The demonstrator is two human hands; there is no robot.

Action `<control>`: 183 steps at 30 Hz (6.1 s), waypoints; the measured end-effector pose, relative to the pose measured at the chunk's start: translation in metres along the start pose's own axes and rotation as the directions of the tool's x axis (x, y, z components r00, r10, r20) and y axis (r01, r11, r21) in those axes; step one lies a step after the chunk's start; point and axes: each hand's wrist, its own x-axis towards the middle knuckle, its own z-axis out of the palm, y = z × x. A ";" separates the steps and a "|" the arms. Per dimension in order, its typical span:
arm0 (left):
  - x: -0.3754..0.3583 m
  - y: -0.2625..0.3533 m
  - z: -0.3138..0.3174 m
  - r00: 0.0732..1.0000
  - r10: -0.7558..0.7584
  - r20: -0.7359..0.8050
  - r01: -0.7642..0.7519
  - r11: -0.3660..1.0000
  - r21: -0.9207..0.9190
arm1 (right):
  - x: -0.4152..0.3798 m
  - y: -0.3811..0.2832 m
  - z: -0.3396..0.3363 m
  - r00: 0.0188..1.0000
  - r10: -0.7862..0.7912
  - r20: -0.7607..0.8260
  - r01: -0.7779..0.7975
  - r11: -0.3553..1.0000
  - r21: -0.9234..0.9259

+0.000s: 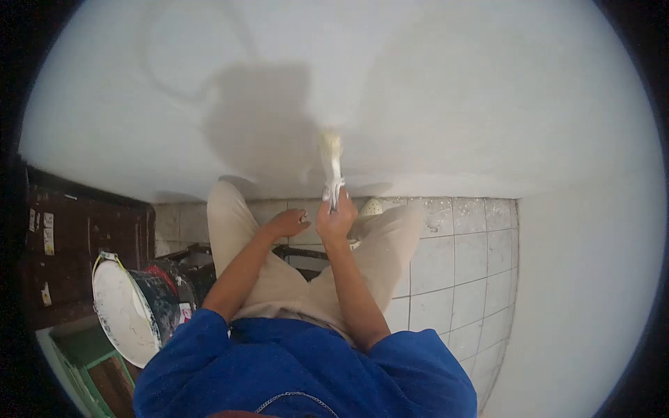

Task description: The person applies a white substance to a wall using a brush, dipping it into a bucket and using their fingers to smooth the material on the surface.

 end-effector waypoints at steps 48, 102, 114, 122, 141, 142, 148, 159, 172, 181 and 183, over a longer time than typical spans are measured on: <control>-0.021 0.027 -0.048 0.467 -0.094 -0.879 -0.223 0.950 -0.220 | -0.029 0.016 0.011 0.976 0.182 0.118 -0.187 0.982 0.037; -0.013 0.018 -0.037 0.492 0.171 -0.853 -0.100 0.985 0.140 | -0.051 0.051 0.040 0.944 0.263 0.200 -0.227 0.956 -0.183; -0.017 0.019 -0.039 0.504 0.149 -0.850 -0.156 0.984 0.080 | -0.048 0.046 0.049 0.973 0.141 0.184 -0.114 0.982 -0.150; -0.018 0.017 -0.039 0.502 0.172 -0.848 -0.201 0.976 0.079 | -0.013 -0.002 0.024 0.987 0.094 0.128 -0.102 0.993 0.060; -0.022 0.007 -0.045 0.674 0.025 -0.738 -0.189 0.972 -0.139 | -0.024 0.002 0.033 0.975 0.173 0.136 -0.183 0.981 0.065; -0.024 0.011 -0.046 0.668 0.031 -0.743 -0.181 0.976 -0.123 | -0.032 0.022 0.043 0.963 0.193 0.188 -0.191 0.981 -0.030; -0.021 0.016 -0.040 0.614 0.084 -0.785 -0.147 0.989 -0.009 | -0.106 0.125 0.072 0.353 0.800 0.485 -0.870 0.472 -0.146; -0.023 0.016 -0.045 0.678 0.028 -0.734 -0.171 0.978 -0.120 | 0.006 -0.058 -0.002 0.708 0.539 0.457 -0.670 0.305 0.677; -0.035 0.020 -0.055 0.700 0.042 -0.713 -0.113 0.992 -0.053 | -0.043 0.069 0.044 0.382 0.713 0.588 -0.876 0.076 0.477; -0.023 0.020 -0.042 0.621 0.112 -0.776 -0.181 0.984 -0.002 | 0.052 -0.079 -0.056 0.673 0.640 0.371 -0.625 0.224 0.748; -0.020 0.021 -0.043 0.637 0.094 -0.765 -0.183 0.983 -0.031 | 0.048 -0.058 -0.043 0.654 0.640 0.403 -0.657 0.215 0.723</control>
